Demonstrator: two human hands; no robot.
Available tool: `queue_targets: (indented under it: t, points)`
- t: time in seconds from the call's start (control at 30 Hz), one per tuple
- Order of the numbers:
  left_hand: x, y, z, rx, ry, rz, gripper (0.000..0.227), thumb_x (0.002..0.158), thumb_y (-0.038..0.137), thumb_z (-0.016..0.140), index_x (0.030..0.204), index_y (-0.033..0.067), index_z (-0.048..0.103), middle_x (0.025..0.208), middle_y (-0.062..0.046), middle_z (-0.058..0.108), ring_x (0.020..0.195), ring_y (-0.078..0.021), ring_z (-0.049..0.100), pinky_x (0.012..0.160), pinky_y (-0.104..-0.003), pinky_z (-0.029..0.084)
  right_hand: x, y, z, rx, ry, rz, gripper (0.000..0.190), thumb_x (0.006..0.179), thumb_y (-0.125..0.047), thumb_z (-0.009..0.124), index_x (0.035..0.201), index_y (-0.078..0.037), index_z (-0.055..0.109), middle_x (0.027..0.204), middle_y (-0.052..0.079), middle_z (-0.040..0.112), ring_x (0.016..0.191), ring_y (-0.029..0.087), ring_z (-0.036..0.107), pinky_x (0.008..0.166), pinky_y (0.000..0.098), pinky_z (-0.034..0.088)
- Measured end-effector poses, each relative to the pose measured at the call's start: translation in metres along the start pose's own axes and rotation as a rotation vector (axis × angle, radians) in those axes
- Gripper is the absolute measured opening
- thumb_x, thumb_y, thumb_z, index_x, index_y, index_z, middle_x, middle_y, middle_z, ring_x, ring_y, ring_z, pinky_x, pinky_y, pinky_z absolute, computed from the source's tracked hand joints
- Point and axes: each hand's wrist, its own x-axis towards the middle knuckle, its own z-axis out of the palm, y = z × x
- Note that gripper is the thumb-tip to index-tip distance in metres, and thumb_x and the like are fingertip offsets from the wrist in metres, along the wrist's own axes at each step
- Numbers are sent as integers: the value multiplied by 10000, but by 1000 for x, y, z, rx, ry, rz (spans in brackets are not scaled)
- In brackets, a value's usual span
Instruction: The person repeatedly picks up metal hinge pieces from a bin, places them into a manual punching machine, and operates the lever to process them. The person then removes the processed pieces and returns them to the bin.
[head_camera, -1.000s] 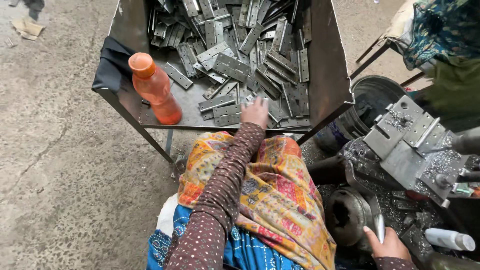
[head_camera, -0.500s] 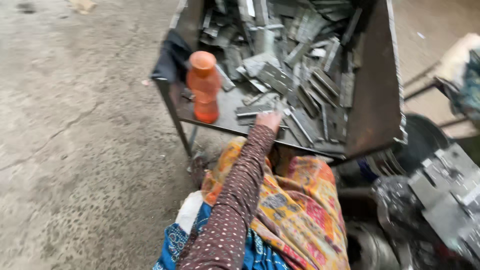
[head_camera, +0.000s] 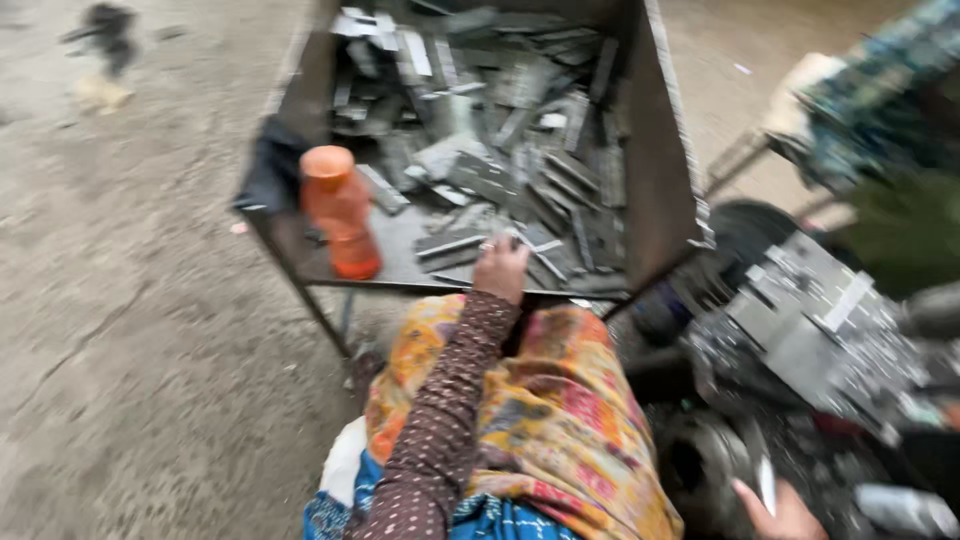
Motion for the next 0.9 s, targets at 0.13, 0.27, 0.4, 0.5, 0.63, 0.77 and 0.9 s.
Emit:
queue_targets:
  t: [0.13, 0.27, 0.4, 0.5, 0.63, 0.77, 0.9]
  points:
    - [18, 94, -41, -300, 13, 132, 241, 919, 168, 682, 1153, 165, 737, 1093, -79, 579, 997, -291, 606, 788, -419, 562, -39, 48, 9, -25, 13, 143, 624, 820, -619, 678, 1157, -97, 635, 1027, 260, 733, 1006, 473, 695, 858, 545, 558]
    - [30, 203, -53, -319, 95, 324, 310, 958, 120, 681, 1267, 128, 704, 1257, -105, 592, 1069, -256, 606, 830, -379, 563, -45, 43, 22, -51, 29, 139, 622, 845, -619, 660, 1143, -76, 603, 986, 247, 743, 975, 448, 708, 871, 526, 561]
    - [1, 295, -34, -71, -58, 597, 637, 830, 470, 589, 1301, 42, 615, 1416, -171, 553, 1184, -265, 601, 1010, -443, 525, -47, 31, 11, -19, 53, 107, 623, 847, -602, 657, 1160, -69, 584, 997, 250, 727, 975, 452, 695, 868, 533, 551]
    - [-29, 327, -22, -220, -302, 638, 610, 935, 383, 536, 1385, -27, 586, 1481, -224, 526, 1217, -283, 579, 1026, -445, 458, -57, 29, 2, 39, 29, 115, 664, 830, -603, 666, 1232, -83, 566, 1000, 266, 722, 986, 450, 694, 879, 528, 546]
    - [-47, 328, -28, -195, -311, 530, 465, 909, 180, 552, 1333, -3, 610, 1490, -180, 552, 1236, -273, 572, 1077, -509, 356, -51, 25, -6, 14, -96, 109, 723, 835, -622, 686, 1234, -35, 549, 1053, 271, 721, 1015, 440, 699, 896, 504, 556]
    - [-44, 331, -42, -344, -298, 573, 473, 851, 211, 577, 1272, 5, 641, 1423, -159, 595, 1319, -300, 562, 1192, -582, 263, -37, 24, -21, -48, -107, 100, 745, 831, -636, 699, 1226, -19, 561, 1087, 260, 721, 1030, 415, 711, 903, 479, 568]
    - [-37, 345, -33, -349, -446, 529, 418, 878, 172, 582, 1260, 22, 662, 1394, -140, 607, 1301, -293, 563, 1129, -620, 331, -37, 32, -13, 40, -33, 63, 712, 811, -619, 711, 1218, -50, 579, 1065, 252, 717, 999, 420, 708, 880, 490, 562]
